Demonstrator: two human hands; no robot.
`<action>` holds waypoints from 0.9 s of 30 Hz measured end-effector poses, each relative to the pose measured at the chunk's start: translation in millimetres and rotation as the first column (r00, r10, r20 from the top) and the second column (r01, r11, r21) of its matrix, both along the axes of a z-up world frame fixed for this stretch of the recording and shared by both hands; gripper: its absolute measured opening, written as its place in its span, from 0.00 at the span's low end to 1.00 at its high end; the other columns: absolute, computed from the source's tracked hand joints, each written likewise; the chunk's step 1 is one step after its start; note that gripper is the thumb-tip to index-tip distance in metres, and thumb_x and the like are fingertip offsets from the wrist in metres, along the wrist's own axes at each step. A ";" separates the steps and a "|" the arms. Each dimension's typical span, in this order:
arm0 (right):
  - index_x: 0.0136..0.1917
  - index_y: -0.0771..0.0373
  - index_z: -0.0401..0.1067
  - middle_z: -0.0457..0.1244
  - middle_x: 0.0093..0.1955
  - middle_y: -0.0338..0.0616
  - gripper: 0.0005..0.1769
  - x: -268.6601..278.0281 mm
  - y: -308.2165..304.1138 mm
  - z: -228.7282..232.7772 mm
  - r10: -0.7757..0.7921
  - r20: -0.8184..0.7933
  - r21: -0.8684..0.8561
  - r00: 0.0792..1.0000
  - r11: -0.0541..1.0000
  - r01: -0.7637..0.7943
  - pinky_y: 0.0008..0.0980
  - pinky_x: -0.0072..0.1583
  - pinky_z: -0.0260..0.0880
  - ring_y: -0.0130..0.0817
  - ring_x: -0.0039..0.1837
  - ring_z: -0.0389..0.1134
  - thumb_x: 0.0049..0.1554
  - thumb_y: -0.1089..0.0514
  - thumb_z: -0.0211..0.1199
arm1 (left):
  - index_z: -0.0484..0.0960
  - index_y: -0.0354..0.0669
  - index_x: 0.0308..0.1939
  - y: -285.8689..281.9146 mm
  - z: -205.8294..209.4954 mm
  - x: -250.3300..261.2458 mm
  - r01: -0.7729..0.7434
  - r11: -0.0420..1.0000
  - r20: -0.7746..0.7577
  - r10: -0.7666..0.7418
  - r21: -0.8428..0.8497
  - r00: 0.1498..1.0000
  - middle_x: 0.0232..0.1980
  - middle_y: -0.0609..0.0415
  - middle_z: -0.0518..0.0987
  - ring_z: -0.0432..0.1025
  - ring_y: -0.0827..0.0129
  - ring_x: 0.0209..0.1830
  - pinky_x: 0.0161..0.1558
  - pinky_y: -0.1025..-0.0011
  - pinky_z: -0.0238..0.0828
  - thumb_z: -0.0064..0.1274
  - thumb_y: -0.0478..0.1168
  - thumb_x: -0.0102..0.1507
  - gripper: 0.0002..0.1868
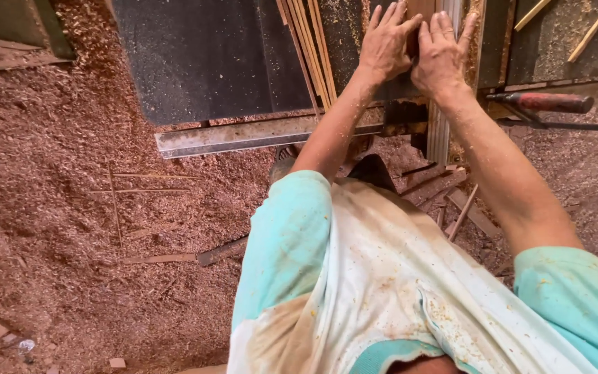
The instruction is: Feeding thin wooden strips through a table saw to cut them to size in a workshop environment.
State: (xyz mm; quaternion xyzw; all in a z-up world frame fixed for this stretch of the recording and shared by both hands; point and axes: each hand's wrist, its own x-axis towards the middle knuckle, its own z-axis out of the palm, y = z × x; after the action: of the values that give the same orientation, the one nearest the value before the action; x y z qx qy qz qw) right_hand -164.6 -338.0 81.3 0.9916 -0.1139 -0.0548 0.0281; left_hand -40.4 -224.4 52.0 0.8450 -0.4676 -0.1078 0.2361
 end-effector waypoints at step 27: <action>0.84 0.68 0.46 0.49 0.84 0.63 0.54 40.3 14.2 39.1 -0.139 -0.127 0.077 0.982 0.986 0.150 0.69 0.75 0.13 0.55 0.85 0.45 0.46 0.66 0.56 | 0.71 0.59 0.72 -27.8 4.2 49.7 -0.037 0.999 0.023 0.037 -0.008 0.999 0.77 0.38 0.60 0.54 0.52 0.79 0.78 0.50 0.37 0.65 0.43 0.56 0.39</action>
State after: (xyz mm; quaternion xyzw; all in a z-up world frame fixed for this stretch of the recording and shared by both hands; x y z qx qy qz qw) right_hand -124.3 -323.8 120.4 0.9758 -0.1813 -0.1216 -0.0120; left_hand 9.3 -252.2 56.2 0.8538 -0.4550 -0.0917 0.2359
